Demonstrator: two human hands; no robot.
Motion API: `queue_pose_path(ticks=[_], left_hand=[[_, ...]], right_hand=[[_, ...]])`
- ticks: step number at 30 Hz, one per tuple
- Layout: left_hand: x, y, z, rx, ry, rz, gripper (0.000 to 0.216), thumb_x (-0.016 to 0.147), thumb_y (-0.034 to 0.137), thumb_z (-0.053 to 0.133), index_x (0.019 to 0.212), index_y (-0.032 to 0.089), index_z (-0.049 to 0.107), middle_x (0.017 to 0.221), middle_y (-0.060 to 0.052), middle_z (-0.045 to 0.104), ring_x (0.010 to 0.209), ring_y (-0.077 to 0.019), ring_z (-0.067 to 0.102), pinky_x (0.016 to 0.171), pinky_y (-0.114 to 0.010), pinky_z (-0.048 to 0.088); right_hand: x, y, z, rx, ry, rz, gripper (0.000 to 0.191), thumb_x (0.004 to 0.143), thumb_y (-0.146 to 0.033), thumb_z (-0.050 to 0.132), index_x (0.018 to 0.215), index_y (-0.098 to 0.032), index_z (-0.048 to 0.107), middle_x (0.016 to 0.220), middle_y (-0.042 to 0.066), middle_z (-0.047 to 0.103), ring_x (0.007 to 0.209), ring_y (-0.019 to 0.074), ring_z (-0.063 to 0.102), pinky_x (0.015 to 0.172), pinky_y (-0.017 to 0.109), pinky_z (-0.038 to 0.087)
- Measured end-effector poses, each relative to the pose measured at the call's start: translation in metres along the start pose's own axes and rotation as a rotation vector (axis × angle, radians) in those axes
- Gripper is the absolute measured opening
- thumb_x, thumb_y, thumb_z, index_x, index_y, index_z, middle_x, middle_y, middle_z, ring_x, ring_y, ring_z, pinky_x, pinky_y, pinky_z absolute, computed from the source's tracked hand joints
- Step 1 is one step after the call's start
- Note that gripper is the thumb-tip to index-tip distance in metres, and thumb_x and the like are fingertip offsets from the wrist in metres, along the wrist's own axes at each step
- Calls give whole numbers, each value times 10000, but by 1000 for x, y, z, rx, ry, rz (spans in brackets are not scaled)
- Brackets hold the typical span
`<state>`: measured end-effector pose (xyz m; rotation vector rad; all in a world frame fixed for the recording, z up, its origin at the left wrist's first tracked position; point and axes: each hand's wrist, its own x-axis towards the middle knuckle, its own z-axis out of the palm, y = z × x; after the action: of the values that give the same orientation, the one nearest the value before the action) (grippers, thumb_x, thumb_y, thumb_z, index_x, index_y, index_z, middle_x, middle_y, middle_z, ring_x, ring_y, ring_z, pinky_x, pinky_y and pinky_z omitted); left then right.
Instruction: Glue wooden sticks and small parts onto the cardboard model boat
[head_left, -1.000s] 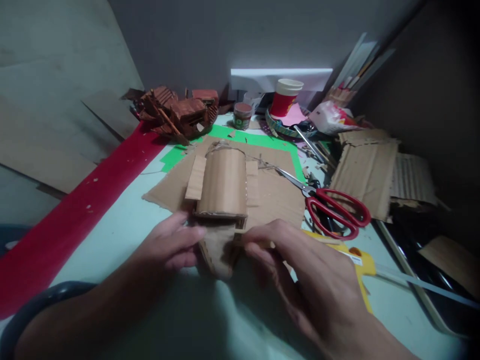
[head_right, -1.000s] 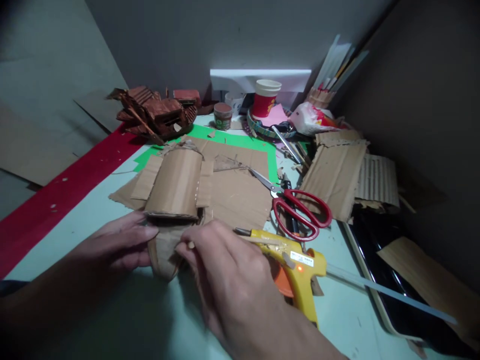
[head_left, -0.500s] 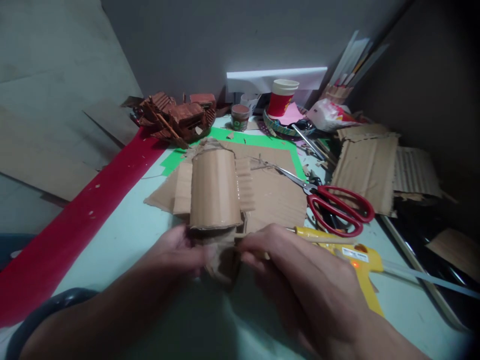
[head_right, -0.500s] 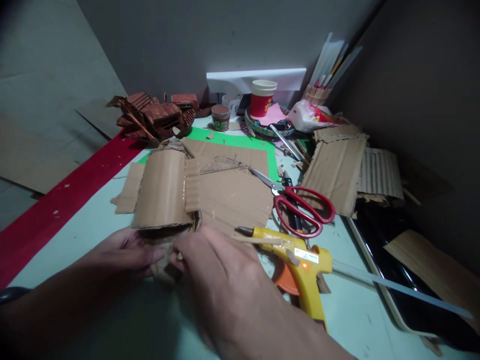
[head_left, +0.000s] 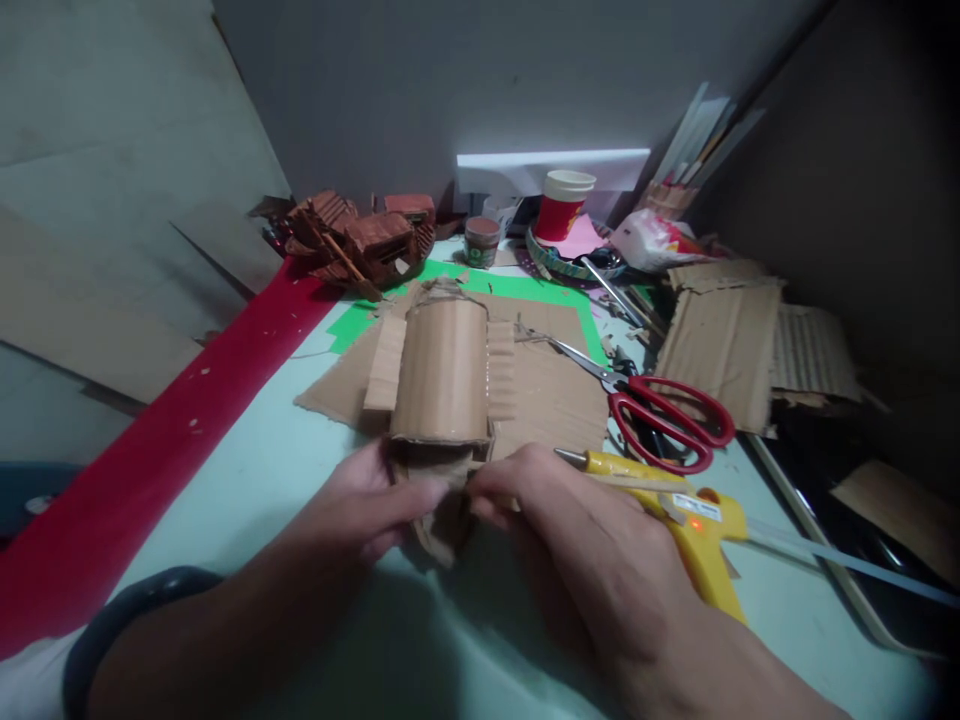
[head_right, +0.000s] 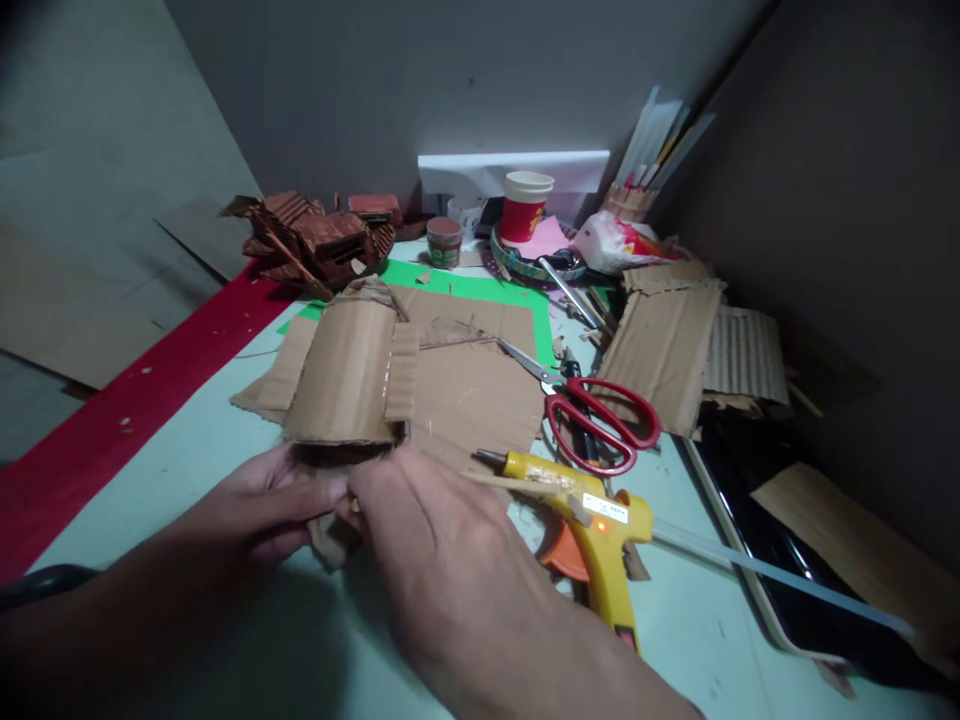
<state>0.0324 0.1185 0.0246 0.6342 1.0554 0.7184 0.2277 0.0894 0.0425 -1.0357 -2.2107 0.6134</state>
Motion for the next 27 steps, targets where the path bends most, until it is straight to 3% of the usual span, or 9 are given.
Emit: queue_pose_path(ticks=[3, 6, 9, 14, 21, 27], left_hand=[[2, 0, 1, 47, -17, -6, 398, 735, 233, 842, 1087, 192, 661, 521, 82, 574, 388, -71, 498, 475, -188, 450], [3, 0, 4, 17, -16, 1, 415, 696, 198, 858, 1068, 180, 674, 693, 4, 705, 592, -155, 676, 572, -222, 517], [1, 1, 8, -42, -3, 9, 425, 708, 132, 834, 1101, 169, 675, 796, -38, 752, 773, -214, 733, 717, -273, 559], [-2, 1, 11, -33, 43, -18, 494, 741, 122, 804, 1203, 168, 634, 997, -78, 778, 927, -236, 740, 783, -281, 563], [-2, 1, 9, -79, -18, -16, 504, 773, 109, 779, 1240, 157, 595, 1049, -103, 773, 971, -244, 736, 786, -275, 578], [-2, -4, 9, -76, -26, 31, 493, 788, 134, 751, 1254, 157, 592, 1198, -126, 725, 1061, -272, 705, 815, -307, 574]], right_hand=[[2, 0, -1, -20, -16, 12, 213, 988, -68, 347, 962, -208, 505, 866, -24, 568, 763, 102, 548, 674, 215, 417], [2, 0, -3, -34, -13, 11, 226, 981, -72, 341, 916, -200, 515, 850, -9, 580, 772, 124, 550, 680, 233, 426], [2, 0, -3, -35, -16, 15, 229, 965, -59, 345, 906, -190, 523, 835, 4, 584, 759, 135, 549, 672, 242, 432], [1, 1, -1, 5, -19, 11, 192, 957, -71, 374, 925, -197, 515, 852, 10, 590, 761, 143, 554, 667, 248, 439], [3, -4, -5, 44, -72, 86, 225, 972, -73, 344, 955, -192, 534, 874, 18, 596, 772, 143, 560, 665, 239, 448], [2, -3, -2, 20, -69, 62, 185, 968, -69, 381, 909, -187, 510, 876, 38, 587, 791, 158, 544, 658, 240, 424]])
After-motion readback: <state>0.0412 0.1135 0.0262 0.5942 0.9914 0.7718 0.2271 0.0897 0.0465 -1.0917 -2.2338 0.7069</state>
